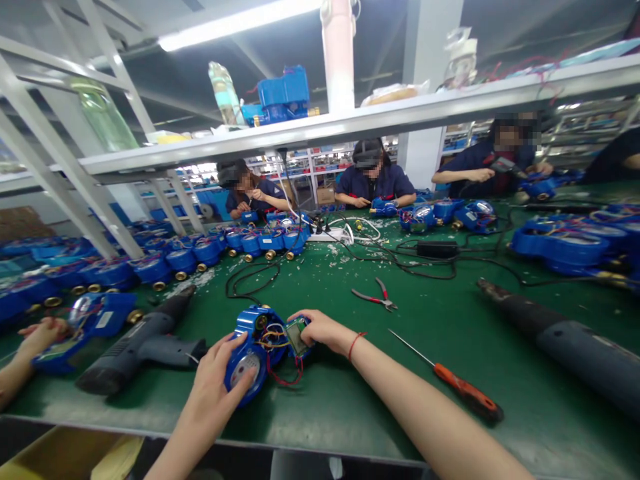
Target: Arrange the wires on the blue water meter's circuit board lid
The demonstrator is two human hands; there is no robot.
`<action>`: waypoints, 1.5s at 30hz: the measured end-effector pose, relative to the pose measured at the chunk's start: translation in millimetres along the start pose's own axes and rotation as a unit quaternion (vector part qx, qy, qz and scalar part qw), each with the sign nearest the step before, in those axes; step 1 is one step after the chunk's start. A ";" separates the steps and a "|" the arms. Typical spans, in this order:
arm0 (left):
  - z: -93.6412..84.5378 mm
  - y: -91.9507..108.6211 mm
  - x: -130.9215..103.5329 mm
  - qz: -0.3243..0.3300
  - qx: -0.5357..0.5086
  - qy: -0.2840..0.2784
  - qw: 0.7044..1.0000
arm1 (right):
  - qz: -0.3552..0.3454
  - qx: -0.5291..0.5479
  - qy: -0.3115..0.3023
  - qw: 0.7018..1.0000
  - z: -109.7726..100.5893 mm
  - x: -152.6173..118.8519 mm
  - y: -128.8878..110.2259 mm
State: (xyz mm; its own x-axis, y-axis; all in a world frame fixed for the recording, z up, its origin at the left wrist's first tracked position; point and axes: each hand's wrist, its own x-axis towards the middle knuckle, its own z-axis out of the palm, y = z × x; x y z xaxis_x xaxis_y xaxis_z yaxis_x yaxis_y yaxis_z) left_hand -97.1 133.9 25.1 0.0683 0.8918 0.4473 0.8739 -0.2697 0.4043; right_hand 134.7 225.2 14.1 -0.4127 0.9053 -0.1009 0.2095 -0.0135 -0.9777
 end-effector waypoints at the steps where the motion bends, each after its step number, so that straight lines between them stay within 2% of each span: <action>1: 0.7 0.6 -0.6 0.000 0.003 0.001 1.000 | 0.002 -0.002 -0.004 1.000 -2.3 -6.4 0.4; 6: 4.4 11.3 -3.1 -0.007 0.031 -0.014 0.999 | -0.005 -0.002 0.013 1.000 -23.1 -45.2 5.7; 10: 11.8 38.6 -12.6 0.013 0.090 -0.028 0.995 | -0.016 0.011 0.020 1.000 -45.2 -76.3 10.9; 14: 22.3 65.6 -22.3 0.076 0.080 -0.035 0.993 | -0.009 0.027 0.007 1.000 -74.8 -103.2 15.0; 17: 28.5 76.2 -23.7 0.126 0.046 -0.039 0.990 | -0.001 0.029 -0.006 1.000 -95.0 -118.1 18.4; 20: 30.8 83.2 -21.8 0.157 0.004 -0.049 0.986 | 0.000 0.021 0.003 1.000 -105.4 -125.5 23.1; 23: 28.7 97.3 -25.5 0.160 -0.011 -0.016 0.987 | 0.001 0.007 0.002 1.000 -106.3 -126.4 26.7; 27: 29.6 130.2 -48.5 0.193 -0.013 0.138 0.971 | -0.004 -0.005 -0.008 1.000 -101.5 -125.8 24.9; 28: 32.8 138.0 -55.9 0.221 -0.028 0.144 0.964 | -0.006 -0.006 -0.012 1.000 -99.9 -126.3 23.2; 30: 43.3 149.5 -68.4 0.278 -0.048 0.117 0.952 | -0.010 -0.002 -0.024 1.000 -96.3 -127.8 19.3; 31: 49.9 152.6 -72.6 0.282 -0.057 0.104 0.952 | -0.011 0.005 -0.031 0.999 -94.4 -128.7 17.4; 33: 62.5 153.9 -75.9 0.249 -0.064 0.098 0.961 | -0.011 0.024 -0.043 0.999 -90.5 -130.1 14.4; 36: 73.8 149.2 -70.9 0.195 -0.037 0.119 0.973 | -0.006 0.058 -0.039 0.998 -86.2 -130.4 13.9; 41: 76.1 144.7 -58.5 0.188 -0.061 0.106 0.974 | 0.005 0.082 -0.008 0.997 -83.2 -129.5 19.0; 45: 75.1 144.4 -55.1 0.238 -0.085 0.094 0.963 | 0.006 0.080 -0.002 0.997 -81.8 -130.5 18.4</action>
State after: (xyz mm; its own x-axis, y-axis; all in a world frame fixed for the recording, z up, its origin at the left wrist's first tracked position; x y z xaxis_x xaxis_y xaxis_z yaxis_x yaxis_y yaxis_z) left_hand 61.5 73.1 -1.0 0.3390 0.5748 0.7448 0.6722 -0.7018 0.2357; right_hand 264.9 141.6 24.3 -0.4138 0.9032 -0.1135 0.0707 -0.0925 -0.9932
